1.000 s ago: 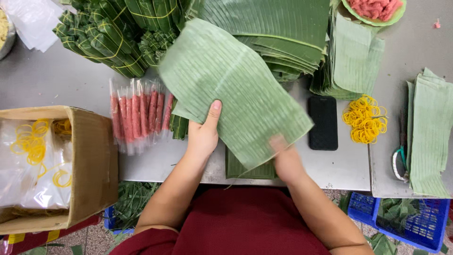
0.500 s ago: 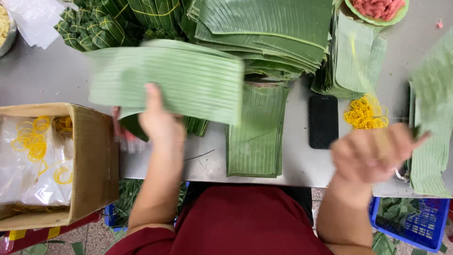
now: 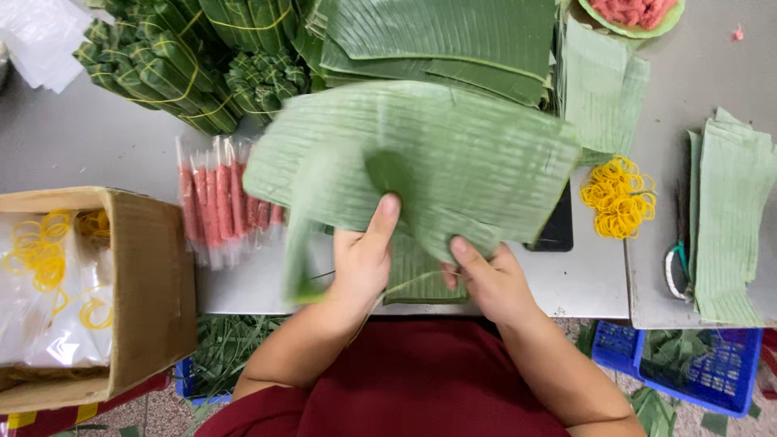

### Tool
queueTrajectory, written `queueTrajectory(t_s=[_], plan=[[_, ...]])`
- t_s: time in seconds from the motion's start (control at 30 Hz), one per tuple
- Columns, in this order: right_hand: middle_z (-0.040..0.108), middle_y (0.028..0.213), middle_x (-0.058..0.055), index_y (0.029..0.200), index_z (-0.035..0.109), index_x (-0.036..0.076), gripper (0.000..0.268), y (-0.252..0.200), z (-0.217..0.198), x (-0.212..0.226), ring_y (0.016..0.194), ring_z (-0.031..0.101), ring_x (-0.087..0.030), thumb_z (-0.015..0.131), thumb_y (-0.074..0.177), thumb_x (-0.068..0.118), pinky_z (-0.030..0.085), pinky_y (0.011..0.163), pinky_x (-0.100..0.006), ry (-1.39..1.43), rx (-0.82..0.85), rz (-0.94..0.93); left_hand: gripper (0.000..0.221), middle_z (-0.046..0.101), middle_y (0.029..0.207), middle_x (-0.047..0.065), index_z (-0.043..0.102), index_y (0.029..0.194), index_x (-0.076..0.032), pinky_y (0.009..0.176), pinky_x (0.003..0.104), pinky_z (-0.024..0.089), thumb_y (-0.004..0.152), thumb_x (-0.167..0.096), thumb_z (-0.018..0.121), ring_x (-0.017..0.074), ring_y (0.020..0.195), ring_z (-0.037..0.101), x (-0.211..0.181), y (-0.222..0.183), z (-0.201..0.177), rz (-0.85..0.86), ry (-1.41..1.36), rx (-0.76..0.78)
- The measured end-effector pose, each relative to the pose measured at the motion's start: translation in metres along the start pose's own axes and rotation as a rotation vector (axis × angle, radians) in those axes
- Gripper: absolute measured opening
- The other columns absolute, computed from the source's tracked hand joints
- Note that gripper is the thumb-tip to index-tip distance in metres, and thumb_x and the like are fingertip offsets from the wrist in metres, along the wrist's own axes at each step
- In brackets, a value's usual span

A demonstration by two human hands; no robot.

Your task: The person wraps pink meat sausages in banana leaves and secures them with rubber bands.

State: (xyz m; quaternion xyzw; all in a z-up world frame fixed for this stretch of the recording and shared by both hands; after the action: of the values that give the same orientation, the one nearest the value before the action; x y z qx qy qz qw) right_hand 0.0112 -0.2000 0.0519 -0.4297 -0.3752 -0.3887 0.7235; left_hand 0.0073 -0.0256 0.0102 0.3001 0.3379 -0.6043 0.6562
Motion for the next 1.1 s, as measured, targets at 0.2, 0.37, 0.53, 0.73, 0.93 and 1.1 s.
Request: queueTrajectory(t_s=[0.2,0.37,0.53,0.73,0.93,1.1], plan=[[0.055,0.071,-0.004,0.102,0.068,-0.002,0.029,-0.021,-0.044,-0.027,0.063,0.049,-0.013,0.06,0.107,0.026,0.04,0.056,-0.03,-0.386,-0.039,-0.154,0.062,0.059,0.142,0.011,0.051,0.143,0.002,0.114,0.037,0.041,0.098,-0.036,0.072,0.0225,0.131,0.054,-0.015,0.003,0.046,0.09,0.255,-0.063],[0.053,0.078,-0.001,0.111,0.064,-0.005,0.025,-0.057,-0.076,-0.029,0.067,0.045,-0.011,0.055,0.109,0.018,0.039,0.06,-0.031,0.087,0.082,-0.192,0.058,0.055,0.145,0.012,0.047,0.147,0.004,0.114,0.042,0.042,0.103,-0.03,0.066,0.0243,0.131,0.053,-0.037,0.036,0.031,0.161,-0.209,-0.307],[0.059,0.077,-0.006,0.1,0.064,-0.006,0.03,-0.106,-0.155,0.001,0.066,0.051,-0.014,0.054,0.114,0.019,0.044,0.057,-0.03,-0.307,0.1,0.014,0.05,0.061,0.137,0.013,0.049,0.143,0.0,0.111,0.047,0.051,0.104,-0.027,0.064,0.0271,0.125,0.06,-0.087,0.064,-0.002,0.228,-0.232,-0.304],[0.068,0.125,-0.013,0.135,0.059,0.0,0.052,-0.114,-0.181,0.033,0.112,0.064,-0.022,0.064,0.099,0.038,0.049,0.094,-0.036,-0.903,0.127,-0.18,0.034,0.071,0.124,0.01,0.065,0.13,-0.003,0.1,0.038,0.054,0.101,-0.021,0.071,0.0255,0.113,0.067,-0.069,0.046,0.033,0.064,0.677,0.415],[0.076,0.108,-0.015,0.121,0.072,-0.002,0.04,-0.108,-0.154,0.025,0.094,0.069,-0.02,0.077,0.09,0.022,0.056,0.081,-0.038,-0.661,-0.403,0.02,0.039,0.075,0.115,0.016,0.066,0.13,-0.004,0.092,0.036,0.058,0.109,-0.036,0.055,0.0268,0.102,0.072,0.003,0.012,0.101,-0.065,0.667,0.651],[0.071,0.118,-0.013,0.134,0.063,0.0,0.04,-0.109,-0.295,0.09,0.102,0.066,-0.019,0.064,0.107,0.029,0.053,0.091,-0.035,-1.103,-0.782,-0.304,0.038,0.076,0.118,0.012,0.059,0.139,-0.011,0.091,0.037,0.061,0.11,-0.031,0.045,0.0211,0.1,0.074,-0.027,0.036,0.065,-0.289,0.223,0.392]])
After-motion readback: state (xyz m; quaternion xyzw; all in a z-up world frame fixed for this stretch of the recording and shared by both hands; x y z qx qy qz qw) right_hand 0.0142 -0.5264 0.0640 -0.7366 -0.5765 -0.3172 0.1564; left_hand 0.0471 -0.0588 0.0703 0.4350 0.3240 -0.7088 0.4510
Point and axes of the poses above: each hand's wrist, its own y-axis towards the middle knuckle, its own z-axis out of the palm, x = y × z, the point moved 4 cm from there along y, towards the middle knuckle
